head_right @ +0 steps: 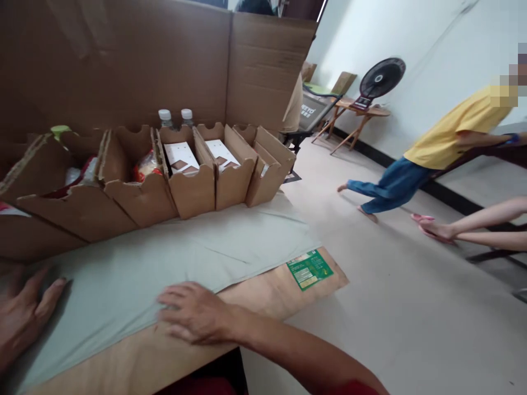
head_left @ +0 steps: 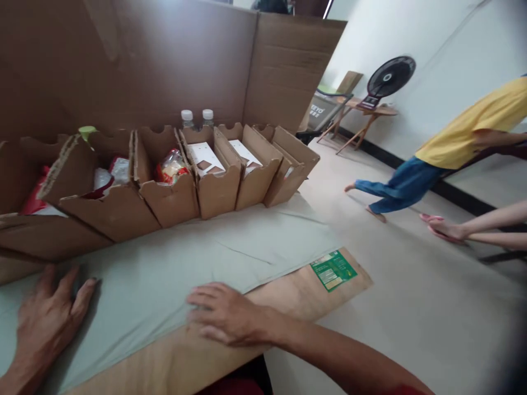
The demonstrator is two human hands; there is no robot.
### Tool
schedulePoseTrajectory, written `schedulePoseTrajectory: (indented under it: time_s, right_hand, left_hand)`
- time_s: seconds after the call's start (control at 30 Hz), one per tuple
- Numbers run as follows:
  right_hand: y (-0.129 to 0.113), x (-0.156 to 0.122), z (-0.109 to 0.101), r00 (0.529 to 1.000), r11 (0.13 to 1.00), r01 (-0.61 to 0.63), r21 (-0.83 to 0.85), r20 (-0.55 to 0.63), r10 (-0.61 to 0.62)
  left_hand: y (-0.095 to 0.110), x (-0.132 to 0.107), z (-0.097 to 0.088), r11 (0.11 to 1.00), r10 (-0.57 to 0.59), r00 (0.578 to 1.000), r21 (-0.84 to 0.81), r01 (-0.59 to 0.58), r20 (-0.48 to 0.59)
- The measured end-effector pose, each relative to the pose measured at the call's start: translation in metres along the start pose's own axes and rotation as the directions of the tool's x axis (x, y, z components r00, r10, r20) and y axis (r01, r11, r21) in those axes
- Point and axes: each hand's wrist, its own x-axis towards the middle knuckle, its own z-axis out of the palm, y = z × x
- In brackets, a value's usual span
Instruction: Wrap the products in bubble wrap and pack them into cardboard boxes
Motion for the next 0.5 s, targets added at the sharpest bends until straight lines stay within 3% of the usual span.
schedulePoseTrajectory:
  time_s: [0.07,0.13,0.17,0.27,0.37,0.43,0.5]
  right_hand:
    - [0.028,-0.039,-0.024,0.974,0.979,-0.206,0.006,-0.098,0.205]
    - [0.061,-0.073,-0.057,0.866,0.891,-0.454,-0.004,-0.238,0.44]
    - [0.078,-0.086,-0.076,0.816,0.853,-0.521,-0.003,-0.295,0.497]
    - [0.125,-0.105,-0.143,0.705,0.783,-0.622,0.013,-0.428,0.566]
    - [0.164,-0.091,-0.208,0.583,0.741,-0.671,-0.006,-0.622,0.523]
    - [0.191,-0.07,-0.243,0.573,0.736,-0.674,-0.057,-0.67,0.472]
    - [0.221,-0.046,-0.266,0.619,0.719,-0.688,-0.102,-0.6,0.507]
  left_hand:
    - [0.004,-0.004,0.004,1.0,0.004,1.0,0.012,-0.005,0.022]
    - [0.015,-0.006,0.01,0.999,0.044,0.999,-0.017,-0.044,0.023]
    - [0.026,-0.006,0.014,0.996,0.078,0.997,-0.046,-0.077,0.021]
    - [0.076,0.0,0.026,0.96,0.224,0.974,-0.171,-0.222,-0.008]
    - [0.145,0.011,0.041,0.88,0.38,0.921,-0.274,-0.388,-0.085]
    - [0.186,0.015,0.053,0.835,0.452,0.885,-0.296,-0.463,-0.109]
    - [0.214,0.015,0.065,0.806,0.52,0.851,-0.289,-0.516,-0.068]
